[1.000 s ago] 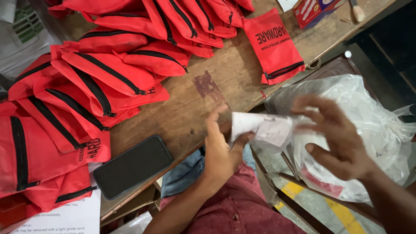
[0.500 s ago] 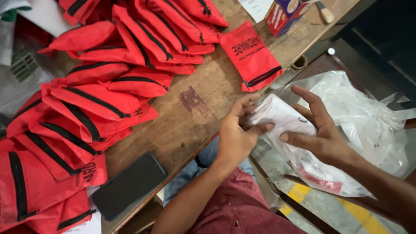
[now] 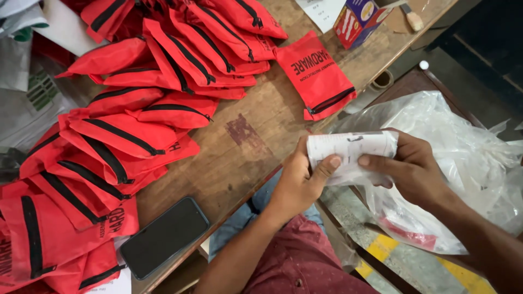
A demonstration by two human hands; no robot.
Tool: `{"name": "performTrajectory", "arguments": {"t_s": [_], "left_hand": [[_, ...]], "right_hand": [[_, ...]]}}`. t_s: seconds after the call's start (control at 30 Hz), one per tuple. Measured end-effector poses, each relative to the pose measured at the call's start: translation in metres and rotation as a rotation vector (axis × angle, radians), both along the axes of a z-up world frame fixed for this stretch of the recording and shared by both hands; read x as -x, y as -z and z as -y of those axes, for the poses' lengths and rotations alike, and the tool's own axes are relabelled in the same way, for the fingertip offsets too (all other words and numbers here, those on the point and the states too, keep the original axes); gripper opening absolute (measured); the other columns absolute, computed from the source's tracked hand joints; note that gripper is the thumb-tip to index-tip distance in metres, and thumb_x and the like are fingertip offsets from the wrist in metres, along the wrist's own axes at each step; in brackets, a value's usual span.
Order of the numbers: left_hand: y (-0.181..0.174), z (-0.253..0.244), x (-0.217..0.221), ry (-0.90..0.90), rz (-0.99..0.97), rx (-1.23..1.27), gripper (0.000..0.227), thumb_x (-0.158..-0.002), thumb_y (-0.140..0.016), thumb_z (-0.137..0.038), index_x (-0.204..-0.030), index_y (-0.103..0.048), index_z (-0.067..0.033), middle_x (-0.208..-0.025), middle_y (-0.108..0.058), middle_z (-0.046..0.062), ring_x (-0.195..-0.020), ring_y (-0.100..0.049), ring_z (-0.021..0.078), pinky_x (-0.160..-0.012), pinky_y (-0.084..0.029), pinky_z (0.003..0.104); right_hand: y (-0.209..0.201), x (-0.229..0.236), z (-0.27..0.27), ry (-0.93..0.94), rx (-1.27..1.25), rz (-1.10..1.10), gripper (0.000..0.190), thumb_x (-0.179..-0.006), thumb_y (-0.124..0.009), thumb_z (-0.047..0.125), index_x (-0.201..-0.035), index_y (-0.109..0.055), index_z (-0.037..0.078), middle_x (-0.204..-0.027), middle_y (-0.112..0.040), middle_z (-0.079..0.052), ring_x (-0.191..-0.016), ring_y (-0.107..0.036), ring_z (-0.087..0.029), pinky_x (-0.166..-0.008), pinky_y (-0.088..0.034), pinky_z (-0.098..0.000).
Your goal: Packaging instruction manuals and hardware components into small red zipper pouches.
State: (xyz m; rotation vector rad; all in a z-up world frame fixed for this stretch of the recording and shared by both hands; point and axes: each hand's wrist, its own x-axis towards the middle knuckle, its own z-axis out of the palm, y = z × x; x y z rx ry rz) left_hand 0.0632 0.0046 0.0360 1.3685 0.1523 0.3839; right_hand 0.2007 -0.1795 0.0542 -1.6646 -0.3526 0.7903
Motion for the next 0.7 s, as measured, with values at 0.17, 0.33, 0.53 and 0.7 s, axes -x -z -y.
{"name": "performTrajectory", "arguments": {"t_s": [0.17,0.33,0.53,0.7], "left_hand": [[0.016,0.013,-0.01,-0.187,0.05,0.233,0.043,-0.103,-0.066,-0.03,-0.13,-0.053,0.0001,-0.115,-0.068,0.006,-0.102,-0.063,0.0107,-0.088,-0.055,0.028],[0.023,0.022,-0.023,-0.309,0.142,0.382,0.04,-0.107,-0.066,-0.027,-0.13,-0.058,0.0051,-0.116,-0.069,0.007,-0.101,-0.063,0.0116,-0.089,-0.054,0.028],[0.001,0.022,-0.02,-0.156,0.069,0.392,0.037,-0.102,-0.064,-0.03,-0.128,-0.055,-0.0063,-0.114,-0.069,0.004,-0.096,-0.067,0.011,-0.083,-0.057,0.028],[-0.019,-0.002,-0.036,-0.163,-0.127,-0.109,0.036,-0.096,-0.072,-0.032,-0.115,-0.065,-0.0028,-0.098,-0.071,0.012,-0.085,-0.069,0.0194,-0.076,-0.058,0.032]], "right_hand": [[-0.03,0.022,-0.045,0.114,-0.211,0.104,0.047,-0.09,-0.07,0.001,-0.133,-0.053,0.012,-0.102,-0.074,-0.008,-0.078,-0.067,-0.01,-0.058,-0.051,-0.0256],[0.06,0.032,-0.043,0.203,-0.099,0.027,0.019,-0.106,-0.059,0.021,-0.103,-0.062,0.002,-0.087,-0.06,-0.002,-0.076,-0.051,-0.006,-0.061,-0.039,-0.0227],[0.008,0.026,-0.057,0.313,-0.178,0.141,0.02,-0.106,-0.059,0.024,-0.112,-0.068,0.007,-0.091,-0.065,0.001,-0.072,-0.057,-0.006,-0.054,-0.042,-0.0229],[-0.03,-0.038,-0.013,0.253,-0.265,0.139,0.026,-0.104,-0.058,0.016,-0.129,-0.063,0.007,-0.102,-0.068,-0.002,-0.077,-0.064,-0.011,-0.056,-0.047,-0.0264]]}}
